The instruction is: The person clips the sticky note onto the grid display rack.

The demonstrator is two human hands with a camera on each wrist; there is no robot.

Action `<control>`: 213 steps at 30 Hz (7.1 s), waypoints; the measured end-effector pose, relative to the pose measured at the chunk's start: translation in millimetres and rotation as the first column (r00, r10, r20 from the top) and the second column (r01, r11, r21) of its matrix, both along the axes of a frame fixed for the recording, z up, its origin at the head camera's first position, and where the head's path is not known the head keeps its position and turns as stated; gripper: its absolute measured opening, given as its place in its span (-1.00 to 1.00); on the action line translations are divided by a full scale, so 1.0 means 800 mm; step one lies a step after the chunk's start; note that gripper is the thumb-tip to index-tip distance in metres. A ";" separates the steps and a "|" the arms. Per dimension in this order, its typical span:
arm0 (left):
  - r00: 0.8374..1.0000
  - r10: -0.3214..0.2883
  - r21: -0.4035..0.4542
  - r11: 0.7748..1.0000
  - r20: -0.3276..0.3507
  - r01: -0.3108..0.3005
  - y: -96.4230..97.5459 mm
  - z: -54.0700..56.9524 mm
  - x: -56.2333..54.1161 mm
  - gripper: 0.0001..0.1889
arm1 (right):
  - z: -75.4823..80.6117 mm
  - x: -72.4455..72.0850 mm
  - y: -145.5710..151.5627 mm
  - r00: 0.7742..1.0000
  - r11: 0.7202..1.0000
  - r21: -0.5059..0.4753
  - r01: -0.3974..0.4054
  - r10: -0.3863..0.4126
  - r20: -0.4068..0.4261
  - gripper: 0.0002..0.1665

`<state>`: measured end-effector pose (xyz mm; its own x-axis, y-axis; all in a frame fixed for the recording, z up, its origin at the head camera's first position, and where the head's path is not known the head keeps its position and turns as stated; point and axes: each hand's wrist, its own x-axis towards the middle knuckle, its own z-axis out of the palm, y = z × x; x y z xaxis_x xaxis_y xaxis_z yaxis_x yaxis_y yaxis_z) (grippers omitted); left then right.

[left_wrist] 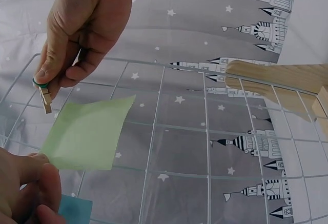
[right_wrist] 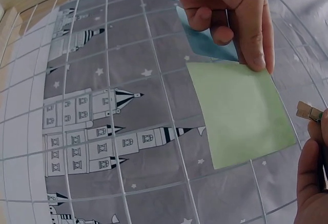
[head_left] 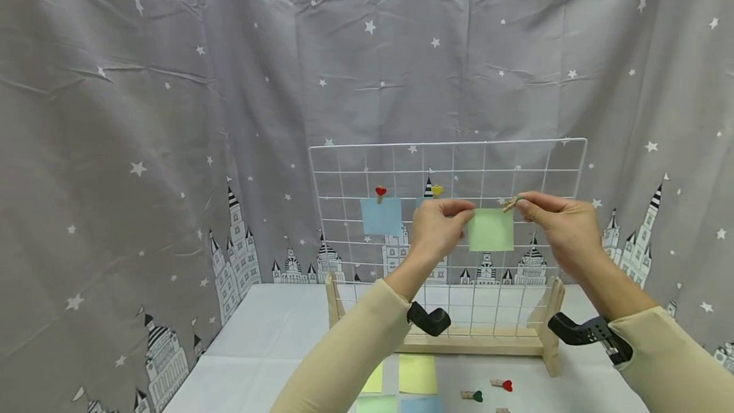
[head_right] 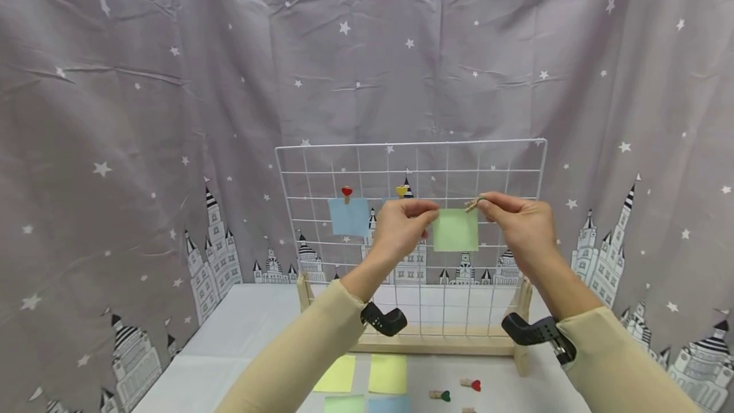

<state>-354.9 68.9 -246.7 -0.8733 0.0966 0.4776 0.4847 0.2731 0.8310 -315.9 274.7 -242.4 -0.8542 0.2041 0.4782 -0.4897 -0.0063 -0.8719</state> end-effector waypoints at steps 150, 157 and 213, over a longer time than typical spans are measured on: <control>0.985 0.023 -0.002 1.000 -0.173 -0.024 -0.026 -0.051 0.016 -0.59 | -0.054 -0.002 -0.021 0.901 0.839 0.371 0.399 -0.283 -0.327 -0.60; 0.990 -0.005 -0.038 0.999 -0.140 0.000 -0.039 -0.066 0.016 -0.57 | -0.069 0.005 -0.017 0.906 0.833 0.391 0.392 -0.277 -0.319 -0.58; 0.993 0.116 -0.034 0.993 -0.026 -0.116 -0.169 -0.157 0.035 -0.56 | -0.183 0.033 -0.007 0.972 0.820 0.540 0.188 -0.236 0.020 -0.48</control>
